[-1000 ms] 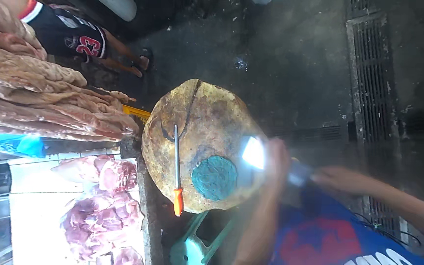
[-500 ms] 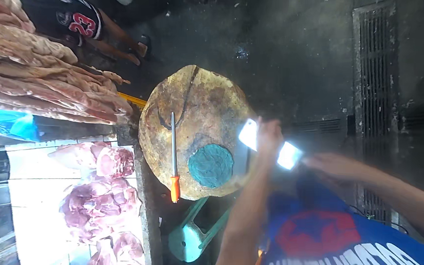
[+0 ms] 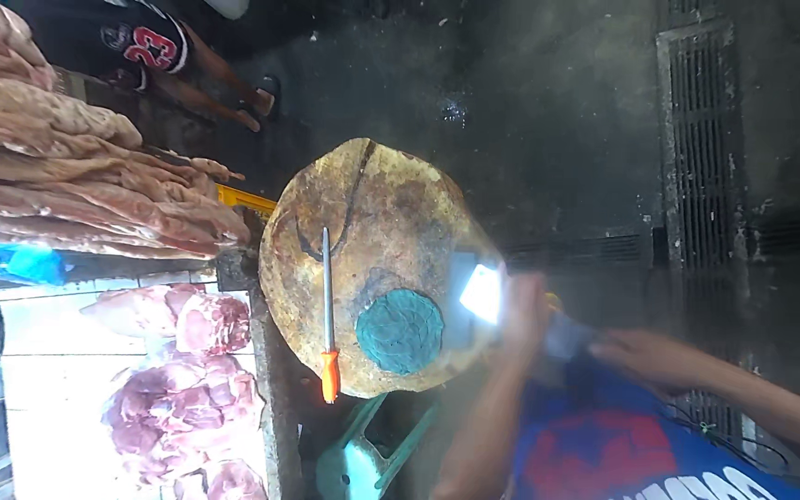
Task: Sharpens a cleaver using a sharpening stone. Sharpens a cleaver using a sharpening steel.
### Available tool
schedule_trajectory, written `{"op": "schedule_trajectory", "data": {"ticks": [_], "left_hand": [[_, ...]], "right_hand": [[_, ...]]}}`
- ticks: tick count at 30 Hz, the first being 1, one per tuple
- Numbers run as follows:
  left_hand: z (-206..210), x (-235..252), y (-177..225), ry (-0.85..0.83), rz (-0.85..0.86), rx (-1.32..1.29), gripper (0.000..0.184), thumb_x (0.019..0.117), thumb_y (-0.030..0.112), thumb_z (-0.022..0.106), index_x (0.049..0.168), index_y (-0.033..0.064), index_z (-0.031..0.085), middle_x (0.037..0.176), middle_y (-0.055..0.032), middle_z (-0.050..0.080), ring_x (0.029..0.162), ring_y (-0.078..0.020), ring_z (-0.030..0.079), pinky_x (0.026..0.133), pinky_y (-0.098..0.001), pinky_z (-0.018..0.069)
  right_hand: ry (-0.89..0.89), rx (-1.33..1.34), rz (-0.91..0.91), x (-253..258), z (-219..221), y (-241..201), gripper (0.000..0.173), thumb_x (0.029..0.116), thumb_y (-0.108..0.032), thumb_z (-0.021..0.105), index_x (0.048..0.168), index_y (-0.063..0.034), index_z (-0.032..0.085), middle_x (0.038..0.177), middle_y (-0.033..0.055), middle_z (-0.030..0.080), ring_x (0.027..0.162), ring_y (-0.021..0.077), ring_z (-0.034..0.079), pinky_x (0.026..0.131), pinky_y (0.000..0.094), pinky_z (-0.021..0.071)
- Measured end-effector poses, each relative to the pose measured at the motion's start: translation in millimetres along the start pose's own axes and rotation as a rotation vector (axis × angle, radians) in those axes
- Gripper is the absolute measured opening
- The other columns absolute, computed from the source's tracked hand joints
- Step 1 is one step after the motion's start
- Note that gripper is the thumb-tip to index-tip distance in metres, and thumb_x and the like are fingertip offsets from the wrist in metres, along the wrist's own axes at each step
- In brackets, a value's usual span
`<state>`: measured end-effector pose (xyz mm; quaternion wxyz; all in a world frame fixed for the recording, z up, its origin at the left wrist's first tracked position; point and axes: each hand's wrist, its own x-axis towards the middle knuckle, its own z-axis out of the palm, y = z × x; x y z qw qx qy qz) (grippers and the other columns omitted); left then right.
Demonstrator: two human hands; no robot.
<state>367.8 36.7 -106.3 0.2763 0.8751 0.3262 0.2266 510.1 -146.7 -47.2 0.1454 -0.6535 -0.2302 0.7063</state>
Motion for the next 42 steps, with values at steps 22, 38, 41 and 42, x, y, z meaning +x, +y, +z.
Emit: {"op": "schedule_trajectory", "data": {"ticks": [22, 38, 41, 42], "left_hand": [[-22, 39, -10, -0.154, 0.002, 0.021, 0.022, 0.1027, 0.012, 0.056, 0.121, 0.0066, 0.068, 0.11, -0.0064, 0.072, 0.118, -0.0201, 0.065, 0.125, -0.0467, 0.0324], [-36, 91, -64, 0.033, -0.021, 0.012, 0.021, 0.0992, 0.009, 0.059, 0.116, 0.0014, 0.069, 0.115, -0.0121, 0.072, 0.119, -0.0229, 0.066, 0.123, -0.0502, 0.0341], [-3, 2, 7, -0.077, -0.073, 0.028, 0.018, 0.0961, 0.009, 0.061, 0.108, 0.0061, 0.075, 0.111, -0.0076, 0.075, 0.117, -0.0212, 0.068, 0.124, -0.0543, 0.03], [1, -7, 17, -0.092, -0.098, 0.036, 0.018, 0.0952, 0.01, 0.062, 0.104, 0.0087, 0.078, 0.107, -0.0043, 0.076, 0.113, -0.0179, 0.07, 0.123, -0.0521, 0.0328]], "right_hand": [[0.046, 0.089, 0.012, 9, -7, -34, 0.057, 0.1037, -0.065, 0.044, 0.125, -0.0137, 0.059, 0.071, 0.0044, 0.056, 0.049, 0.0163, 0.054, 0.047, 0.0356, 0.0528], [0.151, -0.058, -0.143, 64, -10, -76, 0.062, 0.102, -0.067, 0.044, 0.125, -0.0123, 0.061, 0.072, 0.0088, 0.061, 0.054, 0.0215, 0.059, 0.054, 0.0423, 0.0544], [0.026, -0.015, -0.017, -2, -7, 0, 0.058, 0.103, -0.063, 0.048, 0.119, -0.0096, 0.064, 0.071, 0.0078, 0.059, 0.052, 0.0199, 0.056, 0.051, 0.0407, 0.0524], [0.001, 0.008, 0.022, -12, -6, 5, 0.056, 0.1031, -0.063, 0.048, 0.117, -0.0105, 0.064, 0.069, 0.0064, 0.058, 0.05, 0.0183, 0.055, 0.048, 0.0378, 0.0521]]}}
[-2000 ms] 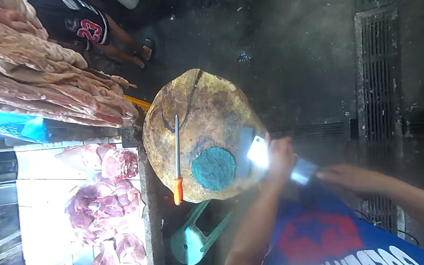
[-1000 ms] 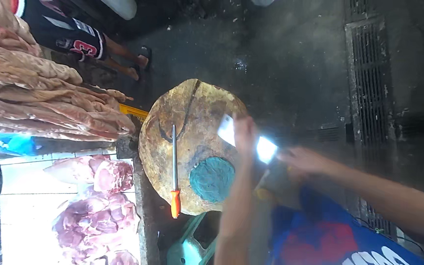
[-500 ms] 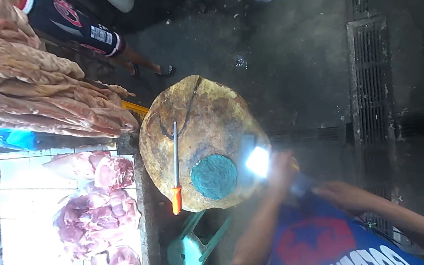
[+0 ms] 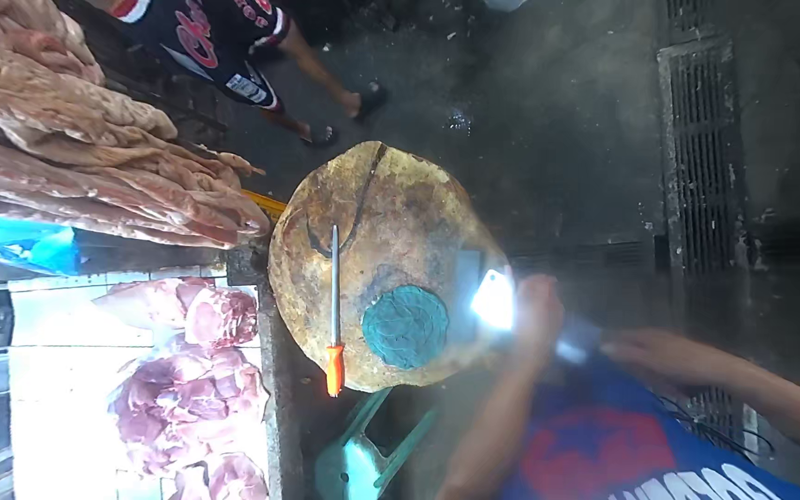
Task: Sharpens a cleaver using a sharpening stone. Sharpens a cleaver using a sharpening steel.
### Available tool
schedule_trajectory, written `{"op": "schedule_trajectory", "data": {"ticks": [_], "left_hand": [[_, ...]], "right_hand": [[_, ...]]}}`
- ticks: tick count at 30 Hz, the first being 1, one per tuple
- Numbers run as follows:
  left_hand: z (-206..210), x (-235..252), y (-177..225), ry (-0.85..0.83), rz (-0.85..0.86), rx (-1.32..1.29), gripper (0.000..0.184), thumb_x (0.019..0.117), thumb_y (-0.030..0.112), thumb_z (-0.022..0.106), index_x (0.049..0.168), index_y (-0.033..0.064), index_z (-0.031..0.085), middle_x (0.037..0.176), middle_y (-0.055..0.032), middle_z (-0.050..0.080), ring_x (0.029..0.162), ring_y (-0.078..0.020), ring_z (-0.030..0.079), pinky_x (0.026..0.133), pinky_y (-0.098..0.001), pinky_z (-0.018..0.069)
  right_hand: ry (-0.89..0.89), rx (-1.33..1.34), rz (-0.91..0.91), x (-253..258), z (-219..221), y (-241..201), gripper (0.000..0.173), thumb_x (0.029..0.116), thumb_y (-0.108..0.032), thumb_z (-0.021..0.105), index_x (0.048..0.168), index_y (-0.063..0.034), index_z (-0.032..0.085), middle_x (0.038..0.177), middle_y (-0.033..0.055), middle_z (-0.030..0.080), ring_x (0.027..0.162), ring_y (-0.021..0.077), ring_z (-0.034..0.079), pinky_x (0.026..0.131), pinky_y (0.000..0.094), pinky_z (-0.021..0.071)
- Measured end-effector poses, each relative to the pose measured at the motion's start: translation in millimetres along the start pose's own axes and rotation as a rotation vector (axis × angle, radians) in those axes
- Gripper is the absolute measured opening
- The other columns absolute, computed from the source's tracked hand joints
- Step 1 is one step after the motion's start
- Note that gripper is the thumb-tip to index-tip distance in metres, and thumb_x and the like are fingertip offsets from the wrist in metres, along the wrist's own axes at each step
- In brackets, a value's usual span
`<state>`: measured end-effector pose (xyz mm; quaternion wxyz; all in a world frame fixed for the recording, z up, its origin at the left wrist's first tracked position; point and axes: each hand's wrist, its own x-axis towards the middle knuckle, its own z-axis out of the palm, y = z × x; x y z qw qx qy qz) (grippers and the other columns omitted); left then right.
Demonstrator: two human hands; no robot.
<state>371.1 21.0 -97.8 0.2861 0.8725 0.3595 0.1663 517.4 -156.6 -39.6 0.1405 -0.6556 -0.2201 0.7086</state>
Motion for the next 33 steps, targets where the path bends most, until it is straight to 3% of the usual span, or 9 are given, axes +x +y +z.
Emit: {"op": "schedule_trajectory", "data": {"ticks": [5, 10, 14, 17, 19, 22, 25, 31, 33], "left_hand": [[-23, 38, -20, -0.064, 0.054, 0.003, 0.021, 0.1008, 0.011, 0.057, 0.117, 0.0071, 0.07, 0.11, -0.0061, 0.073, 0.118, -0.0193, 0.066, 0.126, -0.0472, 0.0289], [-1, -4, -16, 0.056, 0.078, -0.029, 0.017, 0.0947, 0.008, 0.062, 0.101, 0.009, 0.078, 0.096, -0.0028, 0.077, 0.101, -0.0159, 0.073, 0.12, -0.0498, 0.0391], [-37, 91, -93, 0.197, 0.116, 0.027, 0.017, 0.0972, 0.009, 0.062, 0.107, 0.0027, 0.074, 0.104, -0.0116, 0.076, 0.113, -0.026, 0.07, 0.123, -0.0519, 0.0349], [-62, 176, -138, 0.324, 0.091, 0.007, 0.017, 0.0971, 0.01, 0.061, 0.107, 0.0028, 0.073, 0.103, -0.0101, 0.076, 0.105, -0.0204, 0.072, 0.109, -0.0426, 0.051], [-63, 174, -124, 0.326, 0.079, -0.028, 0.017, 0.0968, 0.009, 0.061, 0.107, 0.0031, 0.073, 0.104, -0.0098, 0.076, 0.107, -0.0204, 0.071, 0.106, -0.0405, 0.0532], [-37, 75, -55, 0.091, 0.04, -0.03, 0.023, 0.1023, 0.014, 0.057, 0.121, 0.0051, 0.068, 0.119, -0.0103, 0.07, 0.126, -0.0242, 0.061, 0.123, -0.049, 0.0334], [0, 2, 0, 0.045, -0.016, 0.0, 0.017, 0.0945, 0.01, 0.063, 0.105, 0.0089, 0.077, 0.097, -0.0035, 0.076, 0.103, -0.0172, 0.071, 0.121, -0.0522, 0.0345], [-26, 50, -26, -0.066, 0.079, 0.016, 0.022, 0.102, 0.012, 0.055, 0.119, 0.0075, 0.069, 0.108, -0.0055, 0.072, 0.116, -0.0189, 0.066, 0.126, -0.0475, 0.03], [-14, 40, -21, -0.003, 0.081, 0.007, 0.019, 0.0998, 0.011, 0.059, 0.113, 0.008, 0.072, 0.102, -0.0034, 0.074, 0.11, -0.0167, 0.069, 0.125, -0.048, 0.0308]], "right_hand": [[0.049, 0.069, 0.005, 12, 8, -35, 0.058, 0.1027, -0.067, 0.044, 0.124, -0.0145, 0.059, 0.071, 0.0044, 0.057, 0.048, 0.0166, 0.054, 0.046, 0.0357, 0.0525], [0.021, 0.022, -0.003, 14, 18, 3, 0.057, 0.1011, -0.066, 0.049, 0.115, -0.0125, 0.062, 0.068, 0.0051, 0.058, 0.049, 0.0173, 0.056, 0.047, 0.0366, 0.0519], [0.184, -0.156, -0.137, 83, 6, -107, 0.065, 0.1043, -0.063, 0.044, 0.126, -0.0041, 0.062, 0.084, 0.0166, 0.065, 0.066, 0.029, 0.064, 0.066, 0.0505, 0.0561], [0.292, -0.078, -0.206, 133, -2, -166, 0.065, 0.1013, -0.068, 0.046, 0.122, -0.0082, 0.063, 0.074, 0.015, 0.062, 0.053, 0.0263, 0.061, 0.051, 0.0445, 0.0557], [0.268, -0.026, -0.235, 125, -6, -153, 0.062, 0.1007, -0.068, 0.047, 0.122, -0.0116, 0.062, 0.068, 0.0117, 0.058, 0.047, 0.0228, 0.057, 0.045, 0.0407, 0.0532], [0.106, -0.036, -0.135, 63, -7, -65, 0.062, 0.1025, -0.066, 0.045, 0.127, -0.0118, 0.061, 0.074, 0.0087, 0.06, 0.054, 0.0209, 0.058, 0.054, 0.0421, 0.0543], [-0.005, 0.016, -0.003, 3, -6, -3, 0.053, 0.1037, -0.06, 0.049, 0.118, -0.0112, 0.064, 0.07, 0.0061, 0.059, 0.05, 0.0173, 0.055, 0.048, 0.0369, 0.0517], [0.033, 0.073, -0.029, 23, -2, -40, 0.059, 0.1027, -0.067, 0.043, 0.124, -0.0146, 0.059, 0.07, 0.004, 0.056, 0.048, 0.0164, 0.054, 0.046, 0.0349, 0.0524], [0.021, 0.065, -0.023, 20, -3, -22, 0.057, 0.1028, -0.065, 0.046, 0.122, -0.0126, 0.06, 0.07, 0.0057, 0.058, 0.05, 0.0179, 0.055, 0.048, 0.0376, 0.0528]]}}
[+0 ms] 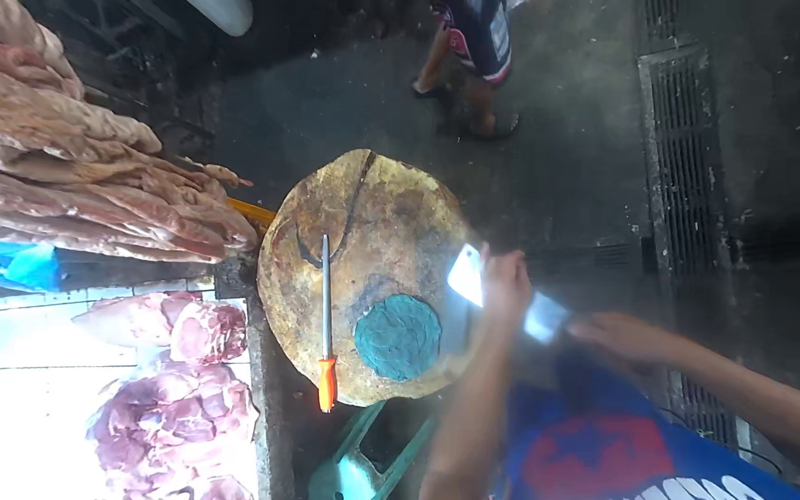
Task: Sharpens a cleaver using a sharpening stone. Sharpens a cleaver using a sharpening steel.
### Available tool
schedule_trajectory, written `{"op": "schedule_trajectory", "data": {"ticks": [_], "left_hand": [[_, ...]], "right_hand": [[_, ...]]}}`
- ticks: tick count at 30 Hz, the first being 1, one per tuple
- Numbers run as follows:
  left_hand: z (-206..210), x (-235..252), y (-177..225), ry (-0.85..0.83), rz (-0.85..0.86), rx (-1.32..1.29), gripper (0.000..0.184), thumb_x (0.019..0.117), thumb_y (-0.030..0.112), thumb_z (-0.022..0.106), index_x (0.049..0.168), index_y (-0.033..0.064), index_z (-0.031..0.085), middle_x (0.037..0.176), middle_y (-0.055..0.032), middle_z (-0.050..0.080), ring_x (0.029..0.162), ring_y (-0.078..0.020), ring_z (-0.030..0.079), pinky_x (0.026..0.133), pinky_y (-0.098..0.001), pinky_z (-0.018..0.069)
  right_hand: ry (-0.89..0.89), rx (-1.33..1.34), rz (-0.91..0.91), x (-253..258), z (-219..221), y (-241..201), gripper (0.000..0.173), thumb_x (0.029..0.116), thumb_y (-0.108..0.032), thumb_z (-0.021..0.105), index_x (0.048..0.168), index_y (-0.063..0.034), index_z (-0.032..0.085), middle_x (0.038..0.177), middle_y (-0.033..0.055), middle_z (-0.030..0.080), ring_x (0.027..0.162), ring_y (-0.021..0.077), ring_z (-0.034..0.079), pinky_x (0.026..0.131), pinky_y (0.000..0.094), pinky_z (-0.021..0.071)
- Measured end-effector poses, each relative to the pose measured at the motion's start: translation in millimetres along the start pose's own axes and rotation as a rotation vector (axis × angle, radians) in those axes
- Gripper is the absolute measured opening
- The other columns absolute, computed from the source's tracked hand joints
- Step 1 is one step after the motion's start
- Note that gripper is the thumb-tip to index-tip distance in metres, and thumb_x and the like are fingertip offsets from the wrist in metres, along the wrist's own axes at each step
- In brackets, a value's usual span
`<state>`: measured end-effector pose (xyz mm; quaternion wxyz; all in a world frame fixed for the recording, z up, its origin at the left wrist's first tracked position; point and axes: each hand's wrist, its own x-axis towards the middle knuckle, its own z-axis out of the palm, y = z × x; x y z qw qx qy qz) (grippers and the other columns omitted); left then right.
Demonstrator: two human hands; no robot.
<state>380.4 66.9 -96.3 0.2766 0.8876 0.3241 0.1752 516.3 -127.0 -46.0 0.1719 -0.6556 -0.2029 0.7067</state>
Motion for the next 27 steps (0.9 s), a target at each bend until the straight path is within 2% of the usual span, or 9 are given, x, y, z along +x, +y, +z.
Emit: {"op": "schedule_trajectory", "data": {"ticks": [4, 7, 10, 12, 13, 14, 18, 23, 27], "left_hand": [[10, -41, 9, 0.083, -0.055, -0.017, 0.015, 0.0924, 0.009, 0.065, 0.1, 0.0096, 0.079, 0.09, -0.0035, 0.077, 0.093, -0.0168, 0.074, 0.118, -0.0518, 0.0406], [-18, 27, -61, 0.169, -0.001, 0.034, 0.016, 0.0964, 0.011, 0.064, 0.106, 0.0039, 0.075, 0.1, -0.0114, 0.075, 0.106, -0.0242, 0.071, 0.122, -0.0532, 0.0343], [-76, 117, -126, 0.207, 0.006, 0.148, 0.025, 0.099, 0.011, 0.057, 0.116, 0.0014, 0.072, 0.113, -0.0138, 0.075, 0.115, -0.0265, 0.069, 0.118, -0.0509, 0.0404], [-133, 157, -120, 0.245, 0.037, 0.166, 0.035, 0.0992, 0.011, 0.055, 0.132, 0.0026, 0.064, 0.131, -0.0129, 0.069, 0.13, -0.0252, 0.061, 0.121, -0.0518, 0.0365], [-159, 155, -110, 0.273, 0.043, 0.133, 0.042, 0.0995, 0.012, 0.053, 0.14, 0.0022, 0.057, 0.142, -0.0141, 0.062, 0.14, -0.0262, 0.052, 0.125, -0.0547, 0.0268], [-179, 143, -98, 0.327, 0.038, 0.086, 0.047, 0.1005, 0.013, 0.05, 0.145, 0.0008, 0.051, 0.147, -0.015, 0.058, 0.144, -0.0253, 0.047, 0.127, -0.054, 0.0216], [-207, 29, -73, 0.371, -0.326, 0.048, 0.045, 0.1074, 0.023, 0.047, 0.146, 0.0005, 0.049, 0.14, -0.0167, 0.061, 0.13, -0.023, 0.06, 0.11, -0.043, 0.0496], [-138, -125, -118, 0.175, -0.582, 0.257, 0.04, 0.1008, 0.025, 0.057, 0.133, 0.0016, 0.063, 0.143, -0.021, 0.058, 0.143, -0.0378, 0.046, 0.119, -0.055, 0.0368], [-102, -164, -137, 0.254, -0.539, 0.362, 0.048, 0.1041, 0.038, 0.053, 0.133, 0.0009, 0.064, 0.15, -0.0207, 0.053, 0.148, -0.0397, 0.04, 0.123, -0.0539, 0.0304]], "right_hand": [[-0.004, -0.144, 0.024, -6, 10, 16, 0.057, 0.1026, -0.065, 0.047, 0.115, -0.0114, 0.063, 0.069, 0.0061, 0.059, 0.052, 0.0187, 0.057, 0.05, 0.0384, 0.0527], [0.125, -0.278, -0.113, 52, 5, -70, 0.065, 0.1036, -0.063, 0.046, 0.126, -0.004, 0.063, 0.088, 0.0187, 0.066, 0.073, 0.032, 0.066, 0.072, 0.0546, 0.0564], [0.209, -0.29, -0.271, 110, 6, -158, 0.065, 0.1016, -0.066, 0.048, 0.129, -0.0083, 0.063, 0.083, 0.0175, 0.066, 0.062, 0.03, 0.065, 0.06, 0.0504, 0.0583], [0.229, -0.306, -0.351, 107, -9, -208, 0.066, 0.1003, -0.066, 0.051, 0.131, -0.0086, 0.06, 0.089, 0.0187, 0.067, 0.064, 0.0313, 0.066, 0.061, 0.0515, 0.0583], [0.251, -0.317, -0.378, 99, -14, -215, 0.064, 0.0995, -0.065, 0.054, 0.131, -0.0092, 0.059, 0.091, 0.0185, 0.067, 0.065, 0.0311, 0.066, 0.061, 0.0515, 0.0585], [0.283, -0.336, -0.41, 91, -17, -212, 0.062, 0.0992, -0.062, 0.057, 0.132, -0.0101, 0.059, 0.092, 0.018, 0.068, 0.067, 0.0309, 0.067, 0.062, 0.052, 0.0588], [0.47, -0.473, -0.511, 85, -34, -154, 0.053, 0.0997, -0.051, 0.064, 0.134, -0.0114, 0.057, 0.097, 0.0171, 0.072, 0.084, 0.0345, 0.072, 0.078, 0.0599, 0.0593], [0.58, -0.415, -0.485, 107, -25, -121, 0.052, 0.101, -0.058, 0.057, 0.124, -0.0116, 0.062, 0.089, 0.0155, 0.07, 0.082, 0.0346, 0.071, 0.073, 0.06, 0.0576], [0.559, -0.398, -0.552, 135, -24, -125, 0.054, 0.101, -0.058, 0.057, 0.127, -0.0111, 0.062, 0.091, 0.0159, 0.071, 0.086, 0.034, 0.072, 0.077, 0.0584, 0.0579]]}}
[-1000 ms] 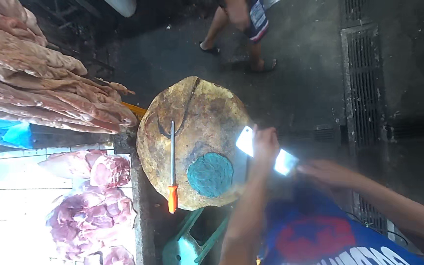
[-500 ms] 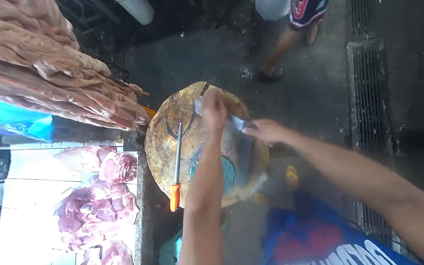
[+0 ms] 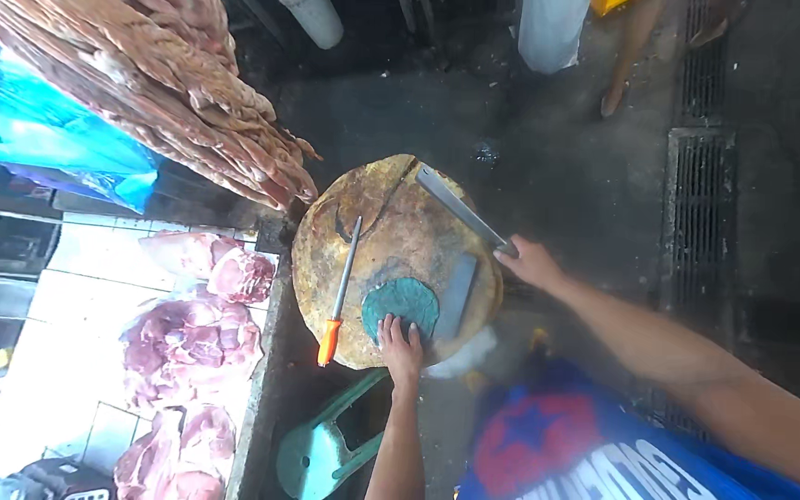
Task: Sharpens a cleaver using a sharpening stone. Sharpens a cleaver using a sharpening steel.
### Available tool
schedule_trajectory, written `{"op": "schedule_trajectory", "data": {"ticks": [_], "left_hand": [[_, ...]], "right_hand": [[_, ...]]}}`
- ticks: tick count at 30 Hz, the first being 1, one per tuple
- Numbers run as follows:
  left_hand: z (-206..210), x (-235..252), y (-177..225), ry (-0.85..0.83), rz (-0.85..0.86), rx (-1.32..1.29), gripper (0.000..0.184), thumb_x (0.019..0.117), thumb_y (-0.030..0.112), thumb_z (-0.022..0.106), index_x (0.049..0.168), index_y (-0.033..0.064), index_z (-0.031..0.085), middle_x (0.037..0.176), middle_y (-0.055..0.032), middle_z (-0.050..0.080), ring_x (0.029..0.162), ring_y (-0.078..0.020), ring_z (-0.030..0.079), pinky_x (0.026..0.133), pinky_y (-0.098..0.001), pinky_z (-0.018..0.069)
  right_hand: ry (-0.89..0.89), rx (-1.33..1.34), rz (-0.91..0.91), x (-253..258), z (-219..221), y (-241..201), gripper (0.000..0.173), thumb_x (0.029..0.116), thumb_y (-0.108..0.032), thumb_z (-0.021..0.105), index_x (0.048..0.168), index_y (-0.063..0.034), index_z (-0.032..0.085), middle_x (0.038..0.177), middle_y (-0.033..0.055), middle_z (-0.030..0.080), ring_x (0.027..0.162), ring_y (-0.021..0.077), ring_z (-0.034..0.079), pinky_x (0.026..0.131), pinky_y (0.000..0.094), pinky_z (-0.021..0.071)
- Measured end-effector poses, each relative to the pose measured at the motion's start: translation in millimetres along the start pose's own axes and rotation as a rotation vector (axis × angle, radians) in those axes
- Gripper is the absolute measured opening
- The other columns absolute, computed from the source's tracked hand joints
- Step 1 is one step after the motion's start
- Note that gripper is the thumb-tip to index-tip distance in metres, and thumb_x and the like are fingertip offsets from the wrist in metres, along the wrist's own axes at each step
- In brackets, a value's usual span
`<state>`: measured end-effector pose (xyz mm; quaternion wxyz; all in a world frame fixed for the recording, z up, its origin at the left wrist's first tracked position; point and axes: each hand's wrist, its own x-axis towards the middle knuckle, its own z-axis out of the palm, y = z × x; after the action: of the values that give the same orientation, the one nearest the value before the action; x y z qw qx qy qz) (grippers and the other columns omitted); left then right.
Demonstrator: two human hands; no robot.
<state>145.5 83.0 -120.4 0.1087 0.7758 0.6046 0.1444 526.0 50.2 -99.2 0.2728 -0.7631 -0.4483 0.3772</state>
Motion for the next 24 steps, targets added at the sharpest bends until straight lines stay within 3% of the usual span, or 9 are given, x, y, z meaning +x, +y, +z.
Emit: {"op": "schedule_trajectory", "data": {"ticks": [4, 9, 12, 14, 15, 18, 20, 22, 24], "left_hand": [[12, 0, 1, 0.108, -0.008, 0.005, 0.04, 0.1049, 0.036, 0.052, 0.121, 0.0044, 0.07, 0.147, -0.0187, 0.057, 0.145, -0.0397, 0.043, 0.121, -0.0544, 0.0322], [1, 10, 12, 0.082, -0.077, -0.053, 0.027, 0.1037, 0.024, 0.057, 0.105, 0.0036, 0.074, 0.138, -0.0178, 0.062, 0.14, -0.0398, 0.047, 0.118, -0.0552, 0.0344], [-28, 26, 21, 0.043, -0.151, -0.239, 0.028, 0.106, 0.018, 0.051, 0.109, -0.0026, 0.07, 0.136, -0.0193, 0.063, 0.137, -0.0357, 0.052, 0.118, -0.0524, 0.0371], [-52, 41, 40, 0.036, -0.119, -0.343, 0.034, 0.1081, 0.02, 0.047, 0.121, -0.0047, 0.065, 0.144, -0.0206, 0.058, 0.14, -0.0345, 0.05, 0.118, -0.0518, 0.0378], [-62, 50, 56, 0.026, -0.073, -0.369, 0.037, 0.1087, 0.023, 0.045, 0.125, -0.0047, 0.063, 0.148, -0.0202, 0.054, 0.141, -0.033, 0.049, 0.118, -0.051, 0.0386], [-79, 80, 124, -0.058, 0.133, -0.352, 0.034, 0.1073, 0.022, 0.048, 0.118, -0.0064, 0.064, 0.151, -0.0215, 0.05, 0.138, -0.0331, 0.051, 0.115, -0.0489, 0.0432], [-56, 91, 162, -0.181, 0.294, -0.275, 0.032, 0.1068, 0.021, 0.05, 0.115, -0.0055, 0.065, 0.155, -0.0188, 0.047, 0.145, -0.0325, 0.044, 0.12, -0.0479, 0.039], [-15, 82, 166, -0.356, 0.456, -0.145, 0.033, 0.1077, 0.024, 0.048, 0.114, -0.0022, 0.066, 0.161, -0.0134, 0.042, 0.154, -0.03, 0.032, 0.125, -0.0472, 0.031], [7, 56, 141, -0.459, 0.596, -0.03, 0.032, 0.1072, 0.026, 0.05, 0.114, 0.0, 0.067, 0.163, -0.0098, 0.04, 0.155, -0.0281, 0.028, 0.126, -0.0485, 0.0274]], "right_hand": [[0.021, -0.019, 0.009, -1, 18, 24, 0.055, 0.1006, -0.06, 0.056, 0.126, -0.0109, 0.06, 0.085, 0.0164, 0.069, 0.078, 0.0351, 0.07, 0.069, 0.059, 0.0572], [-0.087, -0.148, 0.119, -54, 1, 58, 0.058, 0.1018, -0.058, 0.055, 0.131, -0.0079, 0.058, 0.098, 0.0205, 0.071, 0.093, 0.0391, 0.071, 0.084, 0.062, 0.0564], [-0.129, -0.199, 0.184, -104, -16, 87, 0.06, 0.1031, -0.057, 0.053, 0.135, -0.0068, 0.057, 0.106, 0.0229, 0.07, 0.101, 0.0414, 0.07, 0.09, 0.0626, 0.0542], [-0.138, -0.218, 0.251, -139, -22, 110, 0.06, 0.1023, -0.059, 0.052, 0.133, -0.007, 0.058, 0.106, 0.0226, 0.07, 0.101, 0.0416, 0.07, 0.089, 0.0632, 0.0541], [-0.14, -0.202, 0.296, -157, -23, 120, 0.061, 0.1015, -0.059, 0.054, 0.132, -0.0063, 0.059, 0.107, 0.0233, 0.07, 0.102, 0.042, 0.069, 0.09, 0.0641, 0.0532], [-0.094, -0.126, 0.423, -199, -17, 145, 0.061, 0.101, -0.057, 0.057, 0.13, -0.0041, 0.062, 0.11, 0.0244, 0.069, 0.106, 0.0418, 0.068, 0.093, 0.065, 0.0511], [-0.031, -0.082, 0.493, -216, -11, 147, 0.059, 0.1012, -0.057, 0.057, 0.129, -0.005, 0.063, 0.111, 0.023, 0.07, 0.105, 0.0397, 0.068, 0.093, 0.0633, 0.0517], [0.016, -0.033, 0.539, -227, -5, 145, 0.057, 0.1014, -0.056, 0.057, 0.127, -0.005, 0.063, 0.108, 0.0224, 0.069, 0.101, 0.0387, 0.068, 0.09, 0.0631, 0.0525], [0.051, 0.006, 0.563, -234, -3, 143, 0.057, 0.1015, -0.056, 0.057, 0.128, -0.0051, 0.063, 0.104, 0.0227, 0.069, 0.094, 0.0388, 0.069, 0.085, 0.0635, 0.0543]]}}
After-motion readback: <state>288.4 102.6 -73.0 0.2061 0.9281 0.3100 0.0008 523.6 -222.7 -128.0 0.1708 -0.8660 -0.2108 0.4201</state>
